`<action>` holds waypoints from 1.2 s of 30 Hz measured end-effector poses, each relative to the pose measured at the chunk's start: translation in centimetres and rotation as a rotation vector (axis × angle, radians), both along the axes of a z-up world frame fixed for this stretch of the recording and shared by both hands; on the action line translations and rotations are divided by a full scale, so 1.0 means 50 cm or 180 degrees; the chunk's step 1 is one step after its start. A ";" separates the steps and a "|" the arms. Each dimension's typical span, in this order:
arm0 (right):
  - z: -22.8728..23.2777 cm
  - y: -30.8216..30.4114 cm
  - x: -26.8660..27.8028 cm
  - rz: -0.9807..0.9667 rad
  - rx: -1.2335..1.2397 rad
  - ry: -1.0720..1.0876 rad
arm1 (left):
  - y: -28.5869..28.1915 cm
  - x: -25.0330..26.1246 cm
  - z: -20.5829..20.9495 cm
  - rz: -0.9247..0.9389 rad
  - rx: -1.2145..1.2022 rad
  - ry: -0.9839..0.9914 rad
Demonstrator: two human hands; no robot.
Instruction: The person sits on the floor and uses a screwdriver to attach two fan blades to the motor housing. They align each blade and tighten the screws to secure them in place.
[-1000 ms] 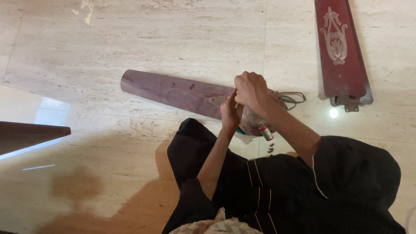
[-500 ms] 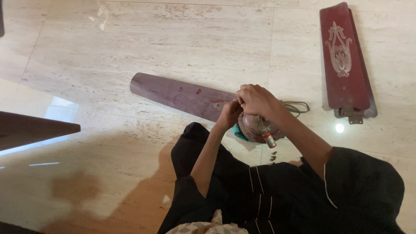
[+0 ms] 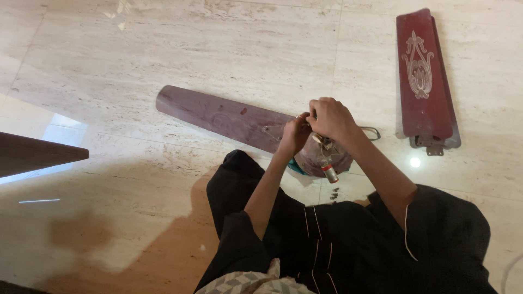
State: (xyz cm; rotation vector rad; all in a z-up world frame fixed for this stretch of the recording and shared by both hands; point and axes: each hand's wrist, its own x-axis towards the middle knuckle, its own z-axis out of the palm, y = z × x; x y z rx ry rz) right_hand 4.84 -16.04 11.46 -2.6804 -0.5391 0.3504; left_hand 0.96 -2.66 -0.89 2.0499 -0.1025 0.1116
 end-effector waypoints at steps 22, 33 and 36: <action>-0.041 0.017 0.014 0.1499 -0.1362 -0.1666 | 0.035 -0.154 -0.164 0.0301 0.2071 -0.0313; -0.027 0.059 0.003 0.1958 -0.1965 -0.1571 | 0.034 -0.164 -0.176 0.0359 0.2084 -0.0311; -0.031 0.074 0.010 0.1888 -0.1947 -0.1660 | 0.034 -0.163 -0.174 0.0355 0.2013 -0.0329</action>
